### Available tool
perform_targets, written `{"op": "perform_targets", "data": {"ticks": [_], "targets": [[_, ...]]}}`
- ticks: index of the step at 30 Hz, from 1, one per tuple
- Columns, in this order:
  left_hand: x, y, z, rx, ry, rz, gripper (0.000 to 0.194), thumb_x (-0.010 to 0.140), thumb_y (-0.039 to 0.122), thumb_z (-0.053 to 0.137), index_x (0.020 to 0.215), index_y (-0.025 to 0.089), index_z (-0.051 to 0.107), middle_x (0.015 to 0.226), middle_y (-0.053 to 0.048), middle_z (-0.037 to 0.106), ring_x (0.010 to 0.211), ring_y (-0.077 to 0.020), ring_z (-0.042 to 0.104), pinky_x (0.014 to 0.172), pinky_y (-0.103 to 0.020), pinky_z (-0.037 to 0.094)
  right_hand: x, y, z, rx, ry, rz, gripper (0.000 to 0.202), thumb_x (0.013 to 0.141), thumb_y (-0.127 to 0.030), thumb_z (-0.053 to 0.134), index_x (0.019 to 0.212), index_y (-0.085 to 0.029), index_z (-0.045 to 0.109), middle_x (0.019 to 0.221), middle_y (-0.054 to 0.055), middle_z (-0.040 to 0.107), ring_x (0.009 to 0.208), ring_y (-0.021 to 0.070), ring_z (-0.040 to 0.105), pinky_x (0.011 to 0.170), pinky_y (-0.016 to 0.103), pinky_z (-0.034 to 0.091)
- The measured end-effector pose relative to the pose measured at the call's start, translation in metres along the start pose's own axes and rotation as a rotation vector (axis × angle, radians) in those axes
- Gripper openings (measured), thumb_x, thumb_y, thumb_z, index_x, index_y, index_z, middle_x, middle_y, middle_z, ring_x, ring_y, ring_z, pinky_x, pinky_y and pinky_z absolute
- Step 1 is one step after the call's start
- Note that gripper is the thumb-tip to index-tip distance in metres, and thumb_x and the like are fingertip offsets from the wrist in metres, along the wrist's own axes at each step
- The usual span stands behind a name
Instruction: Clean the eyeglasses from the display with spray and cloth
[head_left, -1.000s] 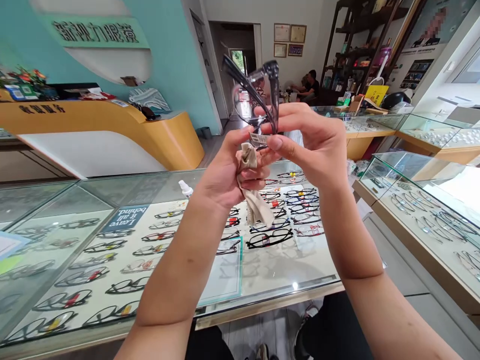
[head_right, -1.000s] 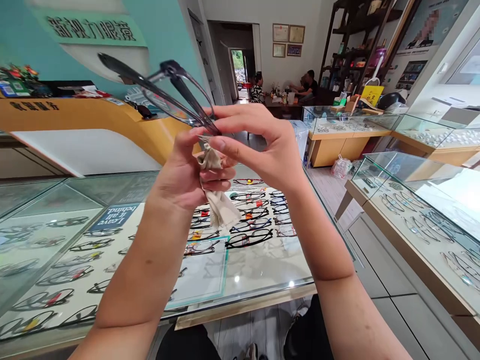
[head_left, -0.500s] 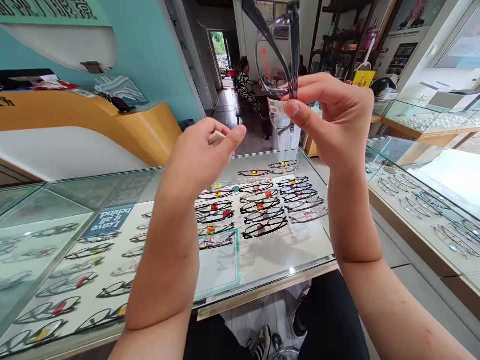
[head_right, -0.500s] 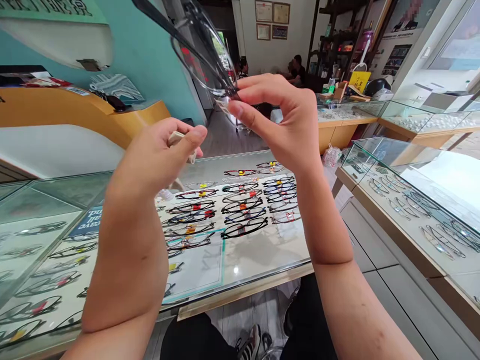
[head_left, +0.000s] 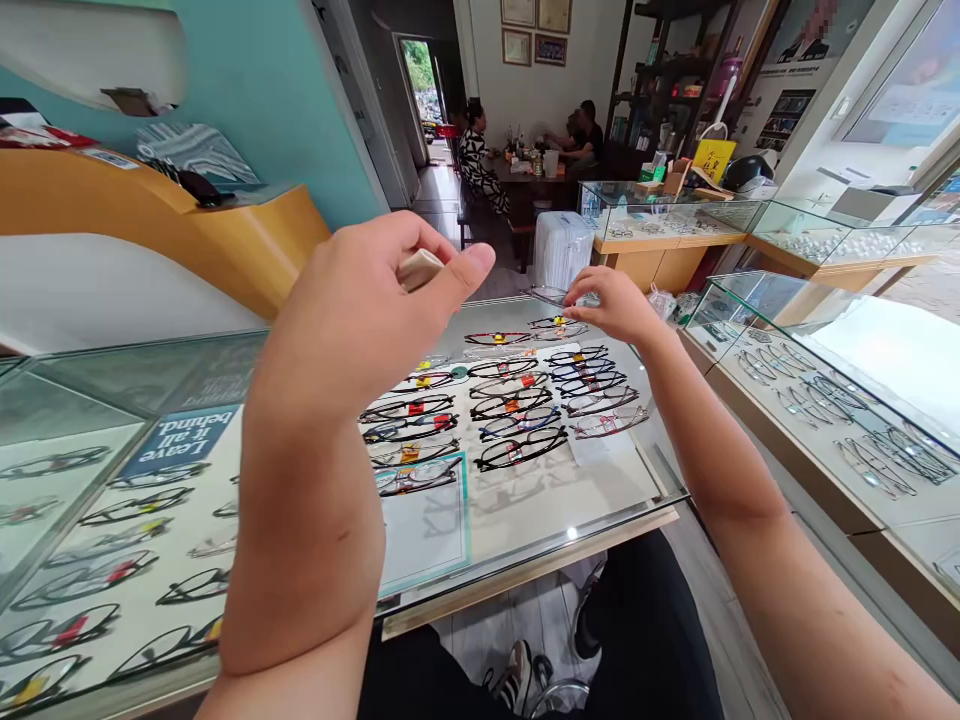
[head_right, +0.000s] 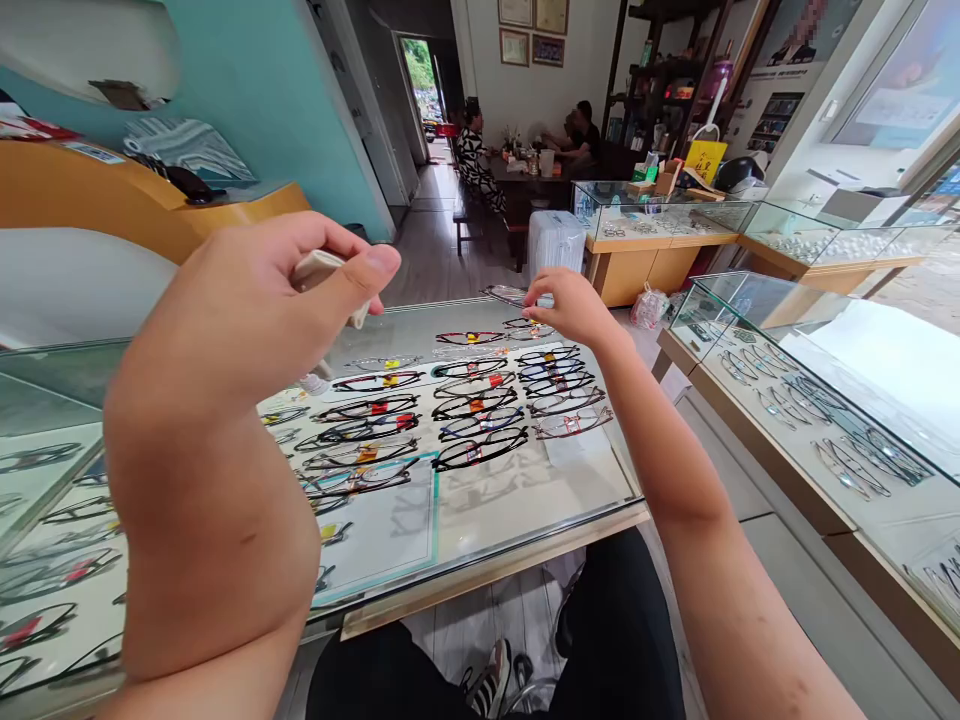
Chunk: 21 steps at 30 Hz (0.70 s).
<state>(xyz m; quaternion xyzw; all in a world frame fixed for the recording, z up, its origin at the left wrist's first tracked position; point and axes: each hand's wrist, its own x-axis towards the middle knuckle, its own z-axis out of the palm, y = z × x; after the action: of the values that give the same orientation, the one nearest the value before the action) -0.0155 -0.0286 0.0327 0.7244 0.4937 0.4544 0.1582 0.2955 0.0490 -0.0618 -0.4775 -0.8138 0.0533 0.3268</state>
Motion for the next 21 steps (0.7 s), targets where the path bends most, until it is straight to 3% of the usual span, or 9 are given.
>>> {"op": "perform_targets", "data": {"ticks": [4, 9, 14, 21], "targets": [[0.000, -0.001, 0.005, 0.062, -0.064, -0.001, 0.051, 0.091, 0.073, 0.076, 0.076, 0.025, 0.070, 0.049, 0.000, 0.056, 0.049, -0.0168, 0.041, 0.060, -0.035, 0.034, -0.012, 0.039, 0.025, -0.130, -0.114, 0.026, 0.011, 0.091, -0.026, 0.078, 0.094, -0.020, 0.086, 0.113, 0.013, 0.082, 0.109, 0.0320, 0.069, 0.104, 0.046, 0.051], [-0.005, 0.003, 0.008, 0.098, -0.114, 0.081, 0.039, 0.097, 0.060, 0.074, 0.080, 0.026, 0.068, 0.055, 0.002, 0.051, 0.056, -0.0181, 0.050, 0.061, -0.032, 0.040, -0.019, 0.068, 0.043, -0.284, -0.249, 0.070, 0.015, 0.092, -0.016, 0.075, 0.100, -0.017, 0.088, 0.116, 0.012, 0.082, 0.109, 0.0320, 0.069, 0.098, 0.043, 0.050], [-0.005, 0.008, 0.012, 0.174, -0.125, 0.031, 0.036, 0.099, 0.054, 0.074, 0.081, 0.024, 0.066, 0.054, 0.004, 0.051, 0.049, -0.0147, 0.045, 0.058, -0.030, 0.038, -0.018, 0.077, 0.052, -0.321, -0.335, 0.090, 0.019, 0.093, -0.012, 0.073, 0.104, -0.017, 0.088, 0.123, 0.010, 0.083, 0.113, 0.0323, 0.069, 0.099, 0.041, 0.050], [-0.005, 0.008, 0.017, 0.232, -0.107, 0.021, 0.040, 0.098, 0.059, 0.073, 0.082, 0.023, 0.071, 0.054, 0.005, 0.058, 0.043, -0.0115, 0.043, 0.053, -0.030, 0.029, -0.017, 0.081, 0.060, -0.366, -0.386, 0.059, 0.028, 0.093, -0.009, 0.068, 0.111, -0.018, 0.088, 0.129, 0.008, 0.083, 0.120, 0.0330, 0.068, 0.101, 0.041, 0.050]]}}
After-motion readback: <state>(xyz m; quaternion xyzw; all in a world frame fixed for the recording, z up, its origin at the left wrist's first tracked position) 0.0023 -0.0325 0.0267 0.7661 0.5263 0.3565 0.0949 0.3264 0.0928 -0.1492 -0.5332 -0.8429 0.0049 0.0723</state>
